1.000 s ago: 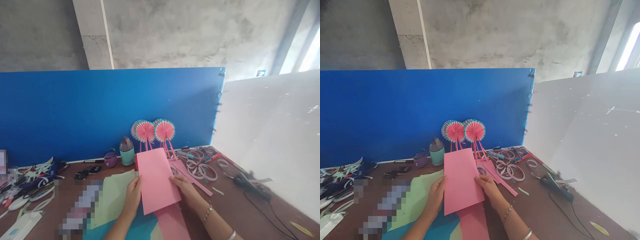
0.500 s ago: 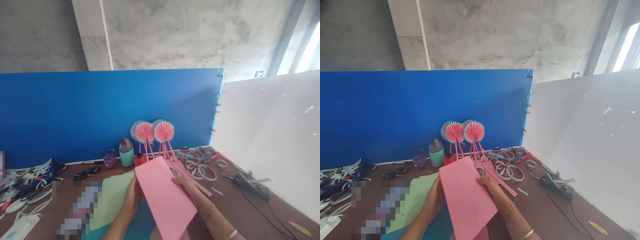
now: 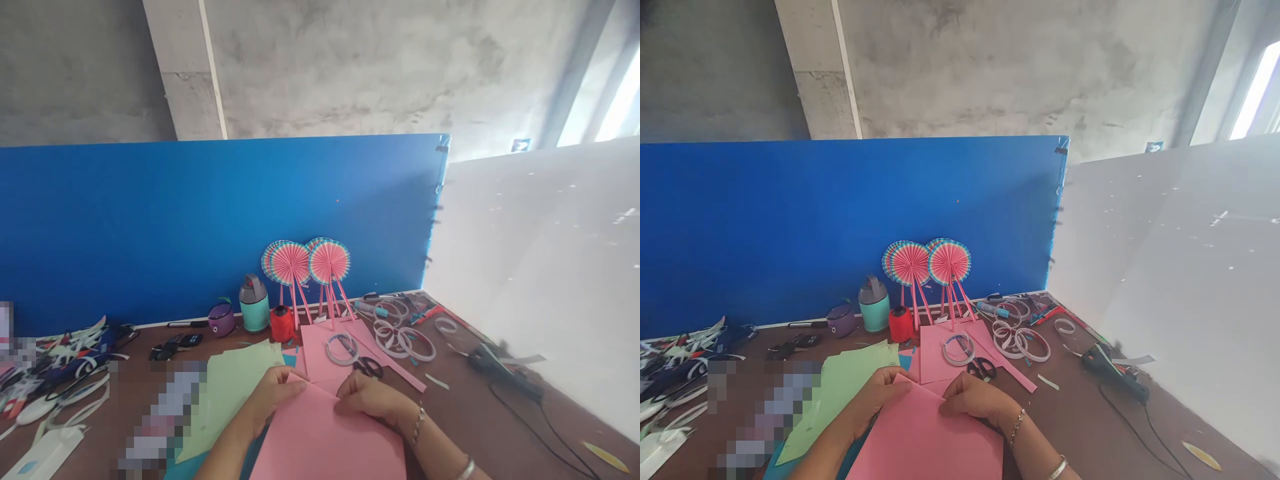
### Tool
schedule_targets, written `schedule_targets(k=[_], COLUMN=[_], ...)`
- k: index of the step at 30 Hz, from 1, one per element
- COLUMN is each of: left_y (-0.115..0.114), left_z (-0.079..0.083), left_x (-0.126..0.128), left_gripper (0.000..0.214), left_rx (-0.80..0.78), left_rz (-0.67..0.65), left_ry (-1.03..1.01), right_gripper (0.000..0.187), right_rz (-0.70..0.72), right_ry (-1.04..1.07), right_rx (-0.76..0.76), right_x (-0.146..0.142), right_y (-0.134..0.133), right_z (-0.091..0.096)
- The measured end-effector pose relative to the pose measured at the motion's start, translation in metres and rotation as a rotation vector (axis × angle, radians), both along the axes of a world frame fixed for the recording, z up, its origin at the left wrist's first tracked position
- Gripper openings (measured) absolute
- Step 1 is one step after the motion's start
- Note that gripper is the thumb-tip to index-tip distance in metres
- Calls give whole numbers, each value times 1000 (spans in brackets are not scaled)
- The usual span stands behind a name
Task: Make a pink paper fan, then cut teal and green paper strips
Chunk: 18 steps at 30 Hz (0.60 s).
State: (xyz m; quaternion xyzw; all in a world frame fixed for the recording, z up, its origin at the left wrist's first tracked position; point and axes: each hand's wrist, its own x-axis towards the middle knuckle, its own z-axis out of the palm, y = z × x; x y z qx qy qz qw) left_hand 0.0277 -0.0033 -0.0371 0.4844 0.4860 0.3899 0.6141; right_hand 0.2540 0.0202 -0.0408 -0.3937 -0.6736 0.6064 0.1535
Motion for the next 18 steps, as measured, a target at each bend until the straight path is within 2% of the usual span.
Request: schedule_targets(k=[3,6,12,18], left_y=[4,5,-2,-4], left_z=[-7,-10,-6,-8], left_x=[1,5,16,21], left_gripper=[30,28,25,30], left_rx=[22,37,57,82], left_rz=[1,-17,-53,-27], left_ry=[76,128,182,206], right_gripper=[19,25,25,23], right_rz=[-20,-53,-103,-139], right_ry=[-28,-5,-2,-3], right_rx=[35,126,141,217], right_x=[-1,-6,-20,-22], right_y=[2,1,-4,-3], right_z=[-5,-7,-9,-18])
